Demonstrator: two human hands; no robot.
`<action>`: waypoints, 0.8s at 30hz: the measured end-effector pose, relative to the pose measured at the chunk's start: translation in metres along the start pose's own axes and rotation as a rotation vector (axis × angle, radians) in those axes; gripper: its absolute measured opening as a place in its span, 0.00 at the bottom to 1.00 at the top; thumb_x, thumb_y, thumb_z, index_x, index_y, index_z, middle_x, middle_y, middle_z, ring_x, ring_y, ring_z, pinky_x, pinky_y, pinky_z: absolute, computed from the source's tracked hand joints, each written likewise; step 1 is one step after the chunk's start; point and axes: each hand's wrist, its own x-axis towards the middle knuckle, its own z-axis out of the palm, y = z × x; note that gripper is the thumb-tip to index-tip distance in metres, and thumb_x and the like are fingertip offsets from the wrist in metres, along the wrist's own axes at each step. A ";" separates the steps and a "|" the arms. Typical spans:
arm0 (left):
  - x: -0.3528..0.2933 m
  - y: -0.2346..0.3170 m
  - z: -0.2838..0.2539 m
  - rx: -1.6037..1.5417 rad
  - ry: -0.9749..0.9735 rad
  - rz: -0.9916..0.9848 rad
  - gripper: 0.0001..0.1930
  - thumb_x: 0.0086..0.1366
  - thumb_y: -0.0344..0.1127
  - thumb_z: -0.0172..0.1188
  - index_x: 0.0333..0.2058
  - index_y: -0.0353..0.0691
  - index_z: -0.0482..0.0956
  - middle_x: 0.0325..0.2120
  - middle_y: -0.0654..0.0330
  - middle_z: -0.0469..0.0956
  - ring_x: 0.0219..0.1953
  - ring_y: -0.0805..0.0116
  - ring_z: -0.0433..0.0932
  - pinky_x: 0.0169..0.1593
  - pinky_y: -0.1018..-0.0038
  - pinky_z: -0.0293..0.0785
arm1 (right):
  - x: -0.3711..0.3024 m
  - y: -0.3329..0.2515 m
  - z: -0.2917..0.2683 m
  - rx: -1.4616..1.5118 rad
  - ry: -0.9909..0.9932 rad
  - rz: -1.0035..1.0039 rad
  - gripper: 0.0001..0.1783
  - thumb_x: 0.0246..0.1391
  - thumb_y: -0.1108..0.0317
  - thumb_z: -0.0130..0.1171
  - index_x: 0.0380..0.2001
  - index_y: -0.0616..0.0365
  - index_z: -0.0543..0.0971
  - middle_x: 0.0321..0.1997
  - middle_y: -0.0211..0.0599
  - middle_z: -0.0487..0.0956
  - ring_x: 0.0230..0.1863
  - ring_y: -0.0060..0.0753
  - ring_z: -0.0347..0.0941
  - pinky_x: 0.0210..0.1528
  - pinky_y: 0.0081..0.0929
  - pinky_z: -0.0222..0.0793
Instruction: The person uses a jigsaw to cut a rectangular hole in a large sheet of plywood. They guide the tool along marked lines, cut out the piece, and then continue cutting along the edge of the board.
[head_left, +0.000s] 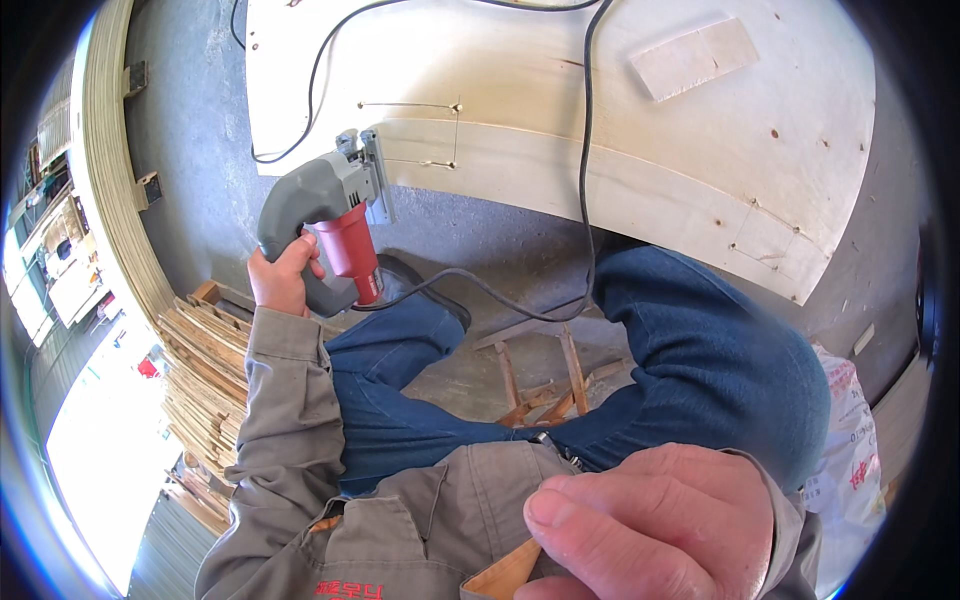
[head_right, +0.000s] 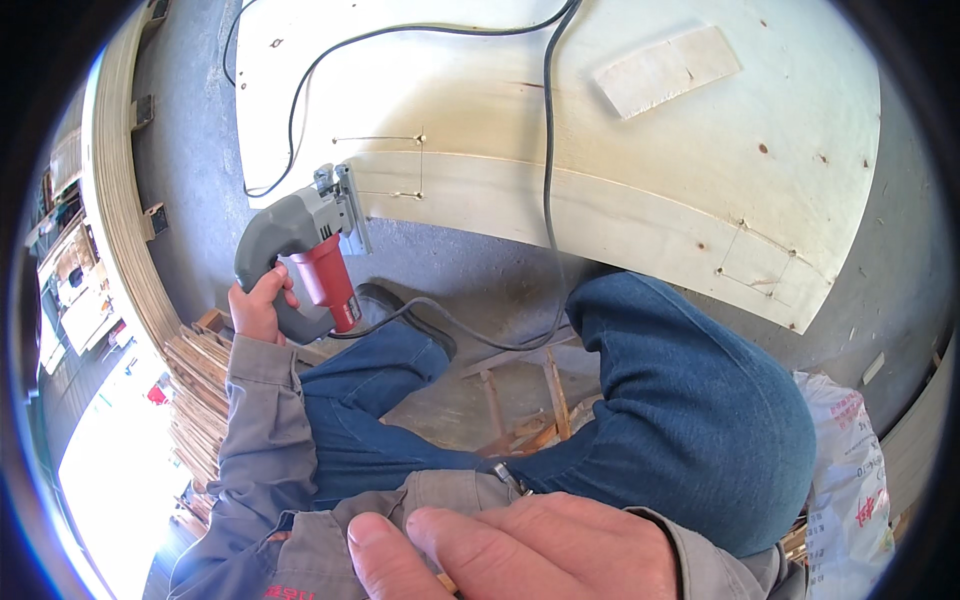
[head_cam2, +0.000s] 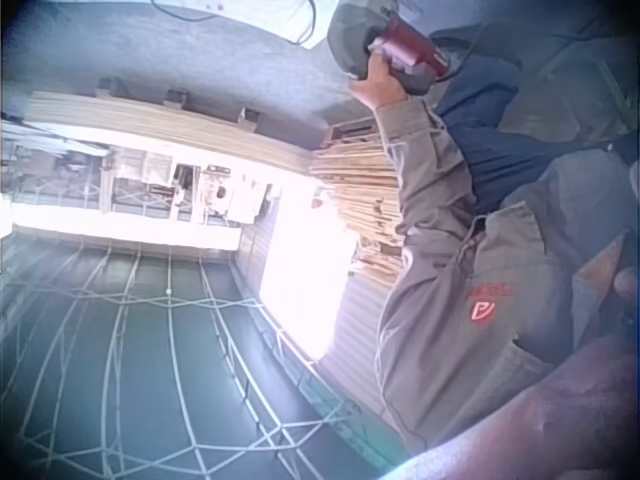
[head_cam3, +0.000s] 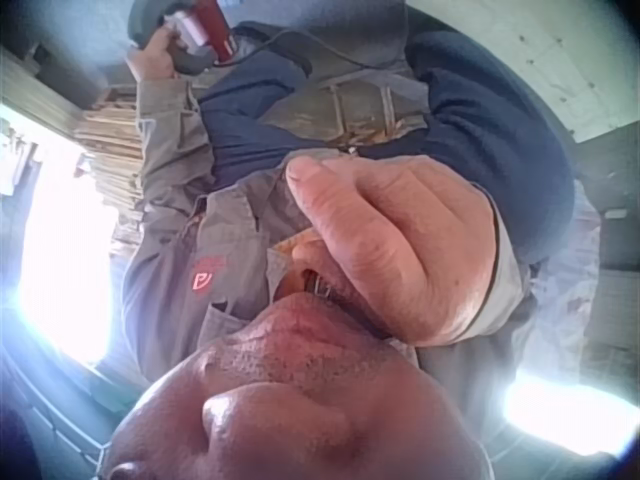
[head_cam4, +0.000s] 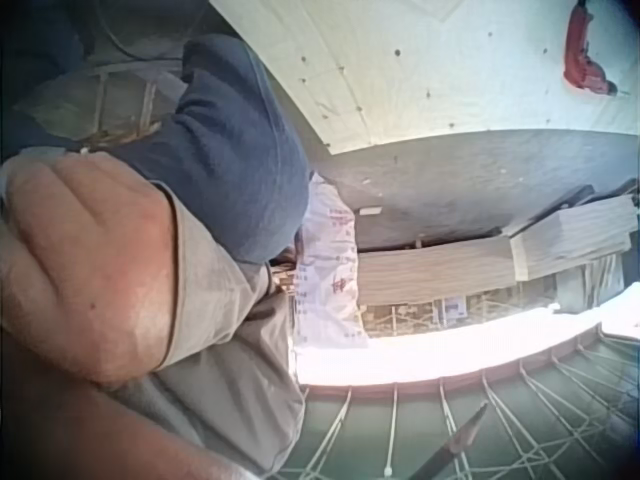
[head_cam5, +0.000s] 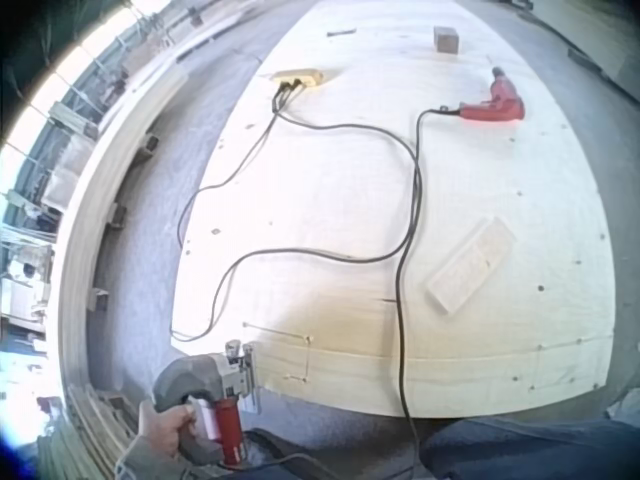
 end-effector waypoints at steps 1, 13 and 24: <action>0.000 0.000 0.000 0.003 -0.001 0.002 0.09 0.61 0.31 0.65 0.38 0.32 0.80 0.24 0.58 0.78 0.20 0.70 0.75 0.25 0.73 0.72 | -0.003 0.001 0.002 0.002 0.025 -0.007 0.24 0.50 0.74 0.67 0.50 0.76 0.78 0.34 0.51 0.84 0.27 0.38 0.81 0.26 0.27 0.78; 0.002 0.001 0.000 0.026 -0.003 0.007 0.09 0.62 0.32 0.65 0.39 0.32 0.80 0.24 0.59 0.77 0.20 0.71 0.75 0.25 0.73 0.73 | 0.004 0.000 -0.005 0.035 -0.027 0.032 0.25 0.48 0.74 0.68 0.50 0.76 0.78 0.34 0.51 0.84 0.27 0.38 0.80 0.25 0.27 0.78; 0.002 0.007 0.005 -0.019 0.020 0.011 0.08 0.60 0.30 0.66 0.35 0.30 0.81 0.23 0.57 0.78 0.18 0.70 0.74 0.25 0.74 0.69 | 0.000 0.004 -0.003 0.006 0.017 -0.018 0.25 0.49 0.73 0.68 0.50 0.75 0.78 0.34 0.51 0.84 0.26 0.38 0.81 0.24 0.27 0.77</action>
